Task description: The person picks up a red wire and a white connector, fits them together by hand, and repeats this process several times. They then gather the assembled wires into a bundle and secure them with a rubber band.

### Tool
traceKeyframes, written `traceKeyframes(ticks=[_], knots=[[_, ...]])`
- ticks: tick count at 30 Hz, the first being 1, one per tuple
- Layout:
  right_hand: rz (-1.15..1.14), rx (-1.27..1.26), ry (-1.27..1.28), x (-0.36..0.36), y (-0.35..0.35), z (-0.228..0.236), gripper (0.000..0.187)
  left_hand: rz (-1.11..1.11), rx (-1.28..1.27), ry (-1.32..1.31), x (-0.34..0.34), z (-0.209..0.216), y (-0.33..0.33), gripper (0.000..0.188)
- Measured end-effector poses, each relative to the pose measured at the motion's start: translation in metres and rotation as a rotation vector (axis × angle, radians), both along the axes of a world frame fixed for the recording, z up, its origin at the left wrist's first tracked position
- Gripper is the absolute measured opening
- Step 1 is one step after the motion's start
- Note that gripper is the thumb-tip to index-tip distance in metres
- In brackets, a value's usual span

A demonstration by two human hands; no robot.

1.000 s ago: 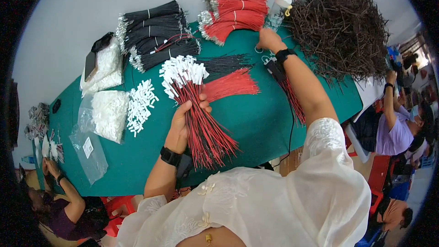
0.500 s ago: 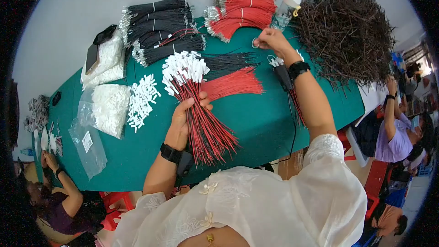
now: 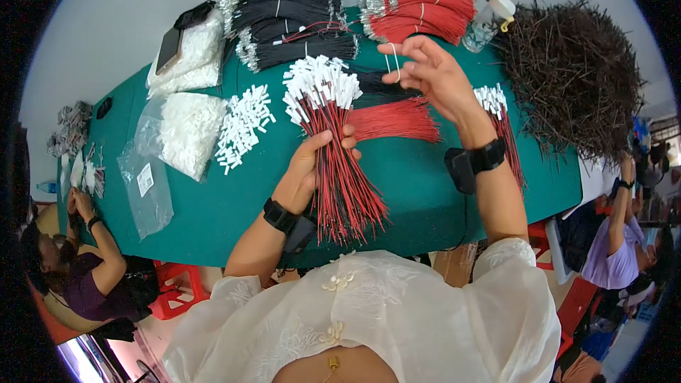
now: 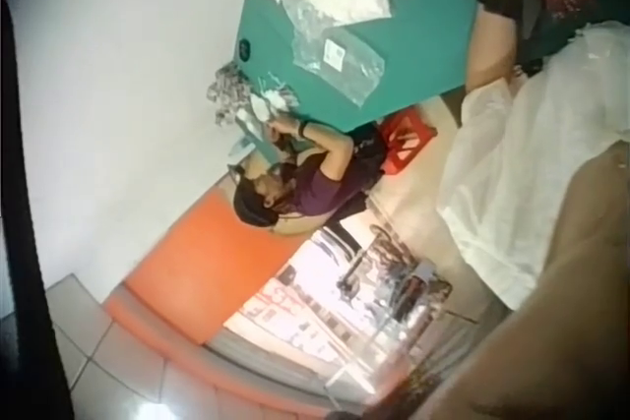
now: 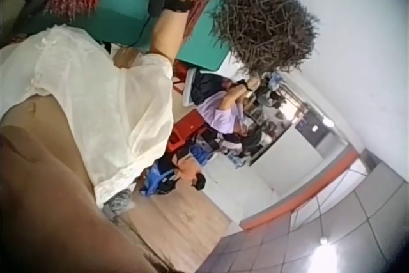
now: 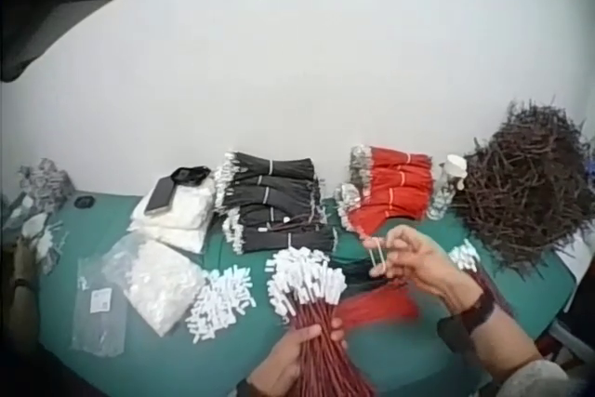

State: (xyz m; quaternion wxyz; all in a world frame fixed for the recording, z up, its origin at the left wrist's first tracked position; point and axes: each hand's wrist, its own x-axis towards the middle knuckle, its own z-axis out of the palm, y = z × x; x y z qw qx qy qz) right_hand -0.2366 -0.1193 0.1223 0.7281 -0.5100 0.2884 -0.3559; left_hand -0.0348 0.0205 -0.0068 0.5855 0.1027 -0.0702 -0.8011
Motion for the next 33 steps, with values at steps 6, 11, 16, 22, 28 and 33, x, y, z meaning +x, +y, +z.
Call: traceKeyframes(ticks=[6, 11, 16, 22, 28, 33], knots=[[0.197, -0.820, 0.625, 0.024, 0.053, 0.044, 0.038, -0.119, 0.030, 0.015, 0.003, 0.002, 0.002, 0.034], [0.283, -1.699, 0.844, 0.048, 0.063, 0.037, 0.053, -0.109, 0.094, -0.061, -0.001, 0.015, 0.007, 0.034], [0.529, -1.804, 0.958, 0.058, 0.063, 0.038, 0.056, -0.124, 0.103, -0.167, -0.003, 0.017, 0.008, 0.031], [0.523, -2.033, 0.974, 0.066, 0.068, 0.025, 0.058, -0.116, 0.029, -0.287, -0.003, 0.021, 0.006, 0.022], [0.411, -2.014, 1.104, 0.047, 0.047, 0.063, 0.068, -0.179, 0.019, -0.208, 0.005, 0.031, 0.005, 0.022], [0.399, -1.652, 1.039, 0.038, 0.043, 0.061, 0.078, -0.187, -0.131, -0.162, 0.007, 0.031, 0.008, 0.025]])
